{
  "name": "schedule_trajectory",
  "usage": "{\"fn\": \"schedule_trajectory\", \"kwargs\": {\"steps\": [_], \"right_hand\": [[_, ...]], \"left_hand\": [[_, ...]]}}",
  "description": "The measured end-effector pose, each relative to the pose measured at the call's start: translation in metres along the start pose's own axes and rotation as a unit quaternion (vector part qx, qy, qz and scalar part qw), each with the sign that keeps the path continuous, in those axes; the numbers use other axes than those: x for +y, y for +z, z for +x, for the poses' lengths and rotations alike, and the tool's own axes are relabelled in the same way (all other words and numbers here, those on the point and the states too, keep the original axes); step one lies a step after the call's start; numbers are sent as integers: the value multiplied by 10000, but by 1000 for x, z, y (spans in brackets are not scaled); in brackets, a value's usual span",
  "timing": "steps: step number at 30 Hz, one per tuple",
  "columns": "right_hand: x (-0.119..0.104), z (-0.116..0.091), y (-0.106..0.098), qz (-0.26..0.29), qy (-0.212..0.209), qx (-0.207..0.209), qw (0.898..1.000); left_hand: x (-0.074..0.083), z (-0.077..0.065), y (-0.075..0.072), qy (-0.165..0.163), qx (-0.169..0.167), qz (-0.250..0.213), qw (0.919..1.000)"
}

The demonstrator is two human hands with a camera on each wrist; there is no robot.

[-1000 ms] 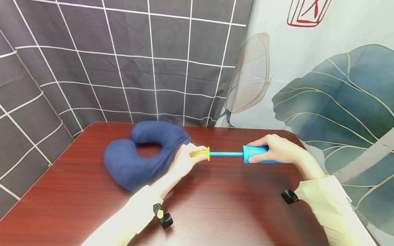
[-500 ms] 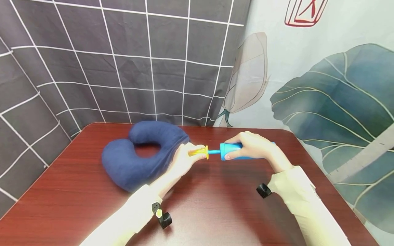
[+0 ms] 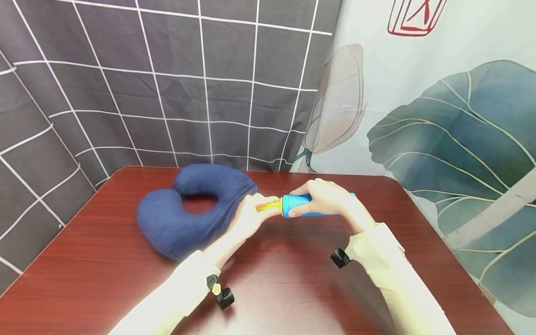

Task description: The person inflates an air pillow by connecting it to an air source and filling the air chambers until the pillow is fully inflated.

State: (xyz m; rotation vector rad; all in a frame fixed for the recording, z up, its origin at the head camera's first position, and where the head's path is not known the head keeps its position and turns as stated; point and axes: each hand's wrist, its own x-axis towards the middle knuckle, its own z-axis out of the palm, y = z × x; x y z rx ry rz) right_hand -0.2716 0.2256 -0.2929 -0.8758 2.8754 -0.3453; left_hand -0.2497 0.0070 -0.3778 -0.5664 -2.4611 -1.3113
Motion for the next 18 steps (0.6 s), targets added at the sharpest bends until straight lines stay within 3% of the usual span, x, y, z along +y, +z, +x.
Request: {"fn": "schedule_trajectory", "kwargs": {"steps": [7, 14, 18], "right_hand": [[4, -3, 4, 395, 65, -197, 9990], [7, -8, 5, 224, 104, -397, 9989], [10, -13, 3, 137, 4, -297, 9995]], "left_hand": [[0, -1, 0, 87, -132, 42, 9999], [1, -2, 1, 60, -177, 30, 9998], [1, -3, 0, -43, -132, -42, 9999]]}}
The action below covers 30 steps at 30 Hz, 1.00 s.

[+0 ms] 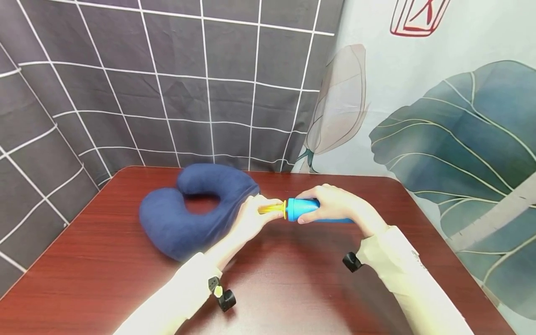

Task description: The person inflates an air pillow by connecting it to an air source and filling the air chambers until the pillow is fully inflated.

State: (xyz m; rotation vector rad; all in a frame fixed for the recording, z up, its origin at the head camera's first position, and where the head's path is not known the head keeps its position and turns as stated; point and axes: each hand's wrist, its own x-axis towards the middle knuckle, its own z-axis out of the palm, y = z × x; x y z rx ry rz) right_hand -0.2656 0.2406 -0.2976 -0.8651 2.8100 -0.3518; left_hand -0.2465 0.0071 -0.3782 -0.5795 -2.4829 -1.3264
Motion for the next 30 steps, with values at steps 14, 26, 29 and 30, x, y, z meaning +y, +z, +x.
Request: {"fn": "schedule_trajectory", "kwargs": {"steps": [14, 26, 29, 30], "right_hand": [[19, -42, -18, -173, 105, 442, 9988], [48, -77, -26, 66, 308, 721, 9969], [54, -86, -29, 119, 421, 712, 9965], [55, -89, -30, 106, 462, 730, 9962]], "left_hand": [[-4, -3, 2, 11, 58, -94, 9999], [-4, -3, 4, 167, 173, -138, 9996], [-4, -3, 3, 177, 170, -90, 9997], [-4, -3, 3, 169, 167, -74, 9997]]}}
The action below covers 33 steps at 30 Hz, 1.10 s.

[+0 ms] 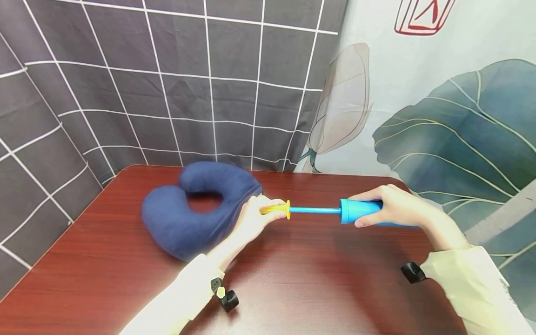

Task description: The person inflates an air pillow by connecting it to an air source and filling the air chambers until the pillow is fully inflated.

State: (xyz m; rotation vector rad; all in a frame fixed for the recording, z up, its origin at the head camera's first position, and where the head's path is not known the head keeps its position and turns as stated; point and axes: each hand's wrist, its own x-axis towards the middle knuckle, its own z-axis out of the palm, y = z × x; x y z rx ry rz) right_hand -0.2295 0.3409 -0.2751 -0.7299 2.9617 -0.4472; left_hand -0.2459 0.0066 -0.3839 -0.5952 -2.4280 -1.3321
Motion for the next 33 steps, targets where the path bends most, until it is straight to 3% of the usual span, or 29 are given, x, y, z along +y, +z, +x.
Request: {"fn": "schedule_trajectory", "kwargs": {"steps": [8, 13, 24, 33], "right_hand": [[11, -18, -10, -198, 288, 112, 9993], [10, -16, -8, -132, 168, 156, 9996], [-8, 6, 8, 169, -365, -26, 9992], [-30, 39, 22, 71, -223, -214, 9995]], "left_hand": [[0, 0, -1, -76, -30, -19, 10000], [0, 1, -2, 31, -33, 82, 10000], [2, 2, -3, -99, -174, 314, 9993], [2, 3, -2, 21, -41, 416, 9991]]}}
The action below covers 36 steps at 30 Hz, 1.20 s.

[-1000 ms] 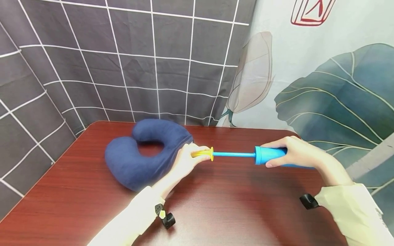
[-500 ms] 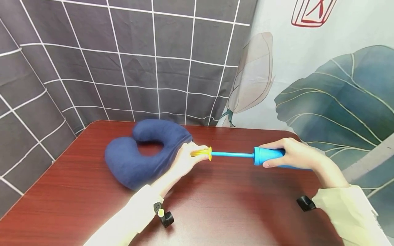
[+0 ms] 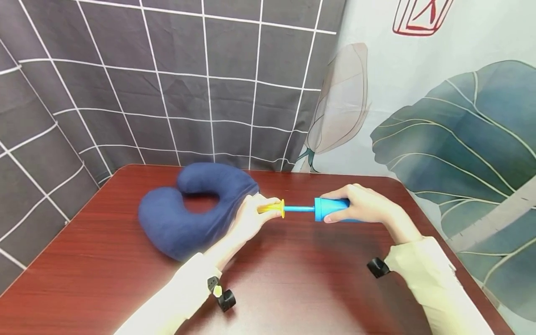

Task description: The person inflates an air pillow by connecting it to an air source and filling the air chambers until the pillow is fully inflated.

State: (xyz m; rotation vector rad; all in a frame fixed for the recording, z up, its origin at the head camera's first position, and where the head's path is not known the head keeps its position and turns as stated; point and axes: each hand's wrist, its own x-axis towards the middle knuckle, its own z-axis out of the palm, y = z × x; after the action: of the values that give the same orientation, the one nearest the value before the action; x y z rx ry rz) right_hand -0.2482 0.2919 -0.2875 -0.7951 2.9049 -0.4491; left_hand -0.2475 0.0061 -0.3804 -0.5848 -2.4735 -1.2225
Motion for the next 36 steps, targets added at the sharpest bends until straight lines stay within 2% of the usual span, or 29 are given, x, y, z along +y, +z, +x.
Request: {"fn": "schedule_trajectory", "kwargs": {"steps": [5, 13, 26, 31, 36], "right_hand": [[-11, 20, 9, 47, -135, -109, 9998], [-35, 45, 23, -1, -478, -39, 9989], [-30, 47, 31, 285, -417, -237, 9984], [-29, 46, 31, 235, -433, -229, 9985], [-28, 45, 30, 255, -435, -249, 9984]], "left_hand": [[1, 0, 0, -87, -2, 14, 10000], [0, 0, 0, -212, 73, -78, 9997], [3, 1, -4, -142, -376, 134, 9991], [3, 4, -9, -64, -456, -292, 9985], [4, 9, -19, -230, -500, -1267, 9904]]}}
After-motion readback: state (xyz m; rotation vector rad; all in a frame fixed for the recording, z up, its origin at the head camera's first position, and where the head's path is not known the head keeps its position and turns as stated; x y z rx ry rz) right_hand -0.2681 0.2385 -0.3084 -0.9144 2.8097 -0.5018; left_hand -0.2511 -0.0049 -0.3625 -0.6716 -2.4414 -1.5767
